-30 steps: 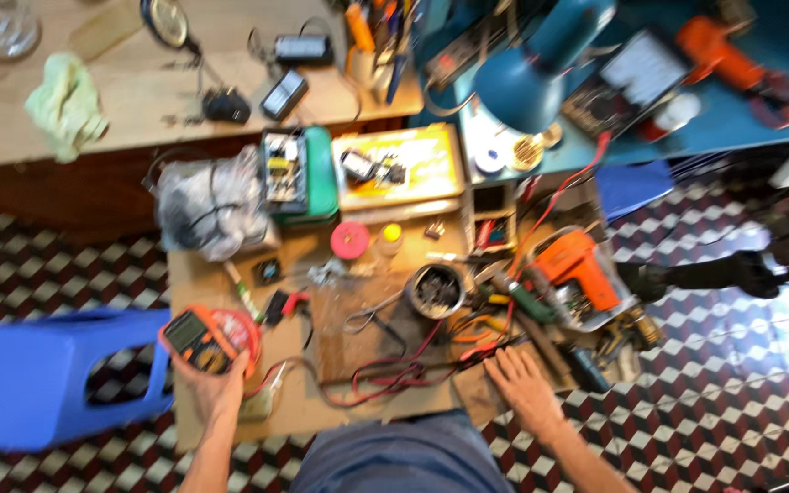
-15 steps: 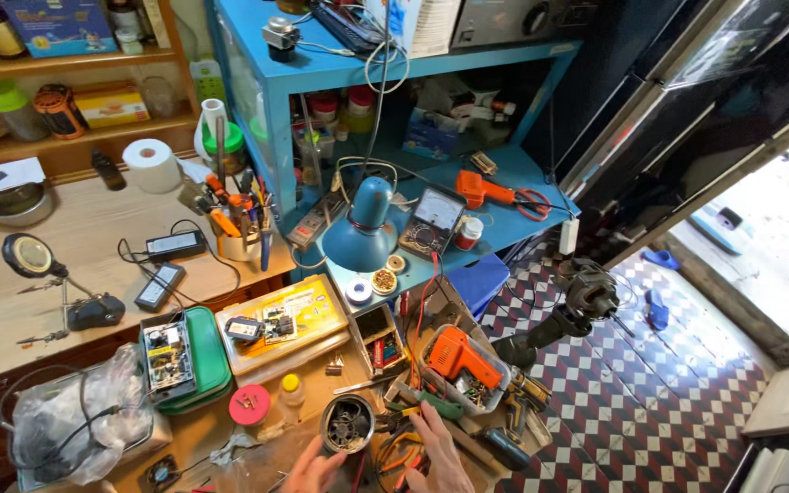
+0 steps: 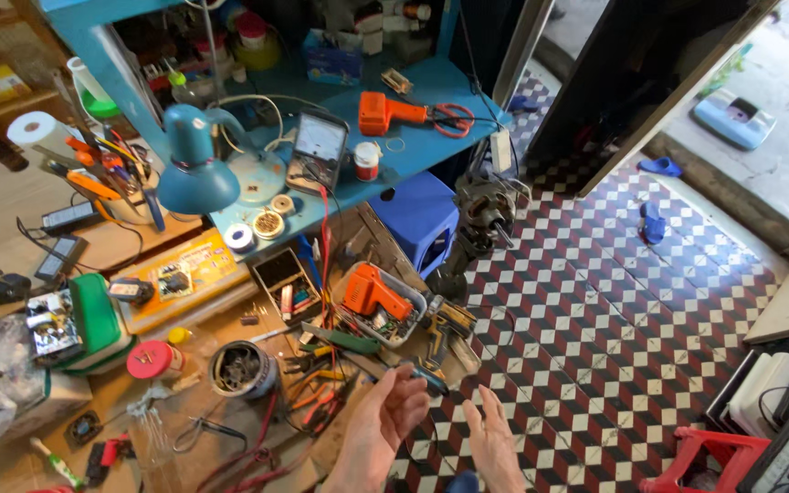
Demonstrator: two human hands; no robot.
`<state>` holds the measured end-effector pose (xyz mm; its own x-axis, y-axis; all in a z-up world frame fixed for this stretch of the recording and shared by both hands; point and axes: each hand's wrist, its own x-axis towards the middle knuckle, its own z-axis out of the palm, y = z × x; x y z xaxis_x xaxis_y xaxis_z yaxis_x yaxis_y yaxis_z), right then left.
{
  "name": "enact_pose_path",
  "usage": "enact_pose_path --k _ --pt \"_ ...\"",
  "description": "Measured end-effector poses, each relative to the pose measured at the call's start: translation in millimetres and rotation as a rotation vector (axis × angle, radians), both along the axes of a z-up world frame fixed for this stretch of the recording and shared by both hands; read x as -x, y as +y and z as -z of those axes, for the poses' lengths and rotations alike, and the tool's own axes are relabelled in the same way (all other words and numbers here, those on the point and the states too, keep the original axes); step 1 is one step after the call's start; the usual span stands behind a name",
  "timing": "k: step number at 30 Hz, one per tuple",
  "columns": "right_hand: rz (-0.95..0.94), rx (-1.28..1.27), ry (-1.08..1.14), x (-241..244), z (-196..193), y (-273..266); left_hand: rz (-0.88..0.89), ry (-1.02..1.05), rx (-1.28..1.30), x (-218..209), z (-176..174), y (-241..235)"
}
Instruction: The person uses a heat gun to apply heat to a green circuit board, then uses pliers to remove a component. They flip the board and continue heating different areas, inspecting the board throughout. Finally, they place the board into a green plastic case and handle a small transformer-like component.
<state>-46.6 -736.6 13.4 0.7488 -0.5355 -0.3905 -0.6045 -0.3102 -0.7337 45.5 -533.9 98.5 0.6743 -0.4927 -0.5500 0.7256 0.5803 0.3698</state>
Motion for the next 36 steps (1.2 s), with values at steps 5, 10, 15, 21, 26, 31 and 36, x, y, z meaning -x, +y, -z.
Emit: enact_pose_path --k 5,10,15,21,26,31,36 --pt "0.042 -0.215 0.121 38.0 -15.5 -92.8 -0.103 -0.001 -0.318 6.0 10.7 -83.0" --pt "-0.037 -0.242 0.069 10.0 -17.4 -164.6 -0.158 -0.009 -0.519 -0.1 29.4 -121.7" --pt "0.099 -0.35 -0.078 -52.5 -9.2 -202.7 -0.294 0.077 -0.569 -52.7 45.0 -154.1" --pt "0.008 -0.05 -0.288 -151.8 -82.4 -264.5 -0.436 -0.056 -0.466 -129.8 37.4 -179.1" --pt "-0.146 -0.065 -0.396 -271.7 -178.5 -272.1 -0.463 0.105 -0.551 -154.2 75.3 -172.5" --pt "-0.424 0.073 -0.408 -457.4 -218.5 -250.6 -0.608 0.183 -0.457 -158.6 153.9 -139.6" --pt "-0.603 0.282 -0.332 -640.9 -171.1 -224.6 -0.799 0.351 -0.572 -142.2 192.4 -122.7"
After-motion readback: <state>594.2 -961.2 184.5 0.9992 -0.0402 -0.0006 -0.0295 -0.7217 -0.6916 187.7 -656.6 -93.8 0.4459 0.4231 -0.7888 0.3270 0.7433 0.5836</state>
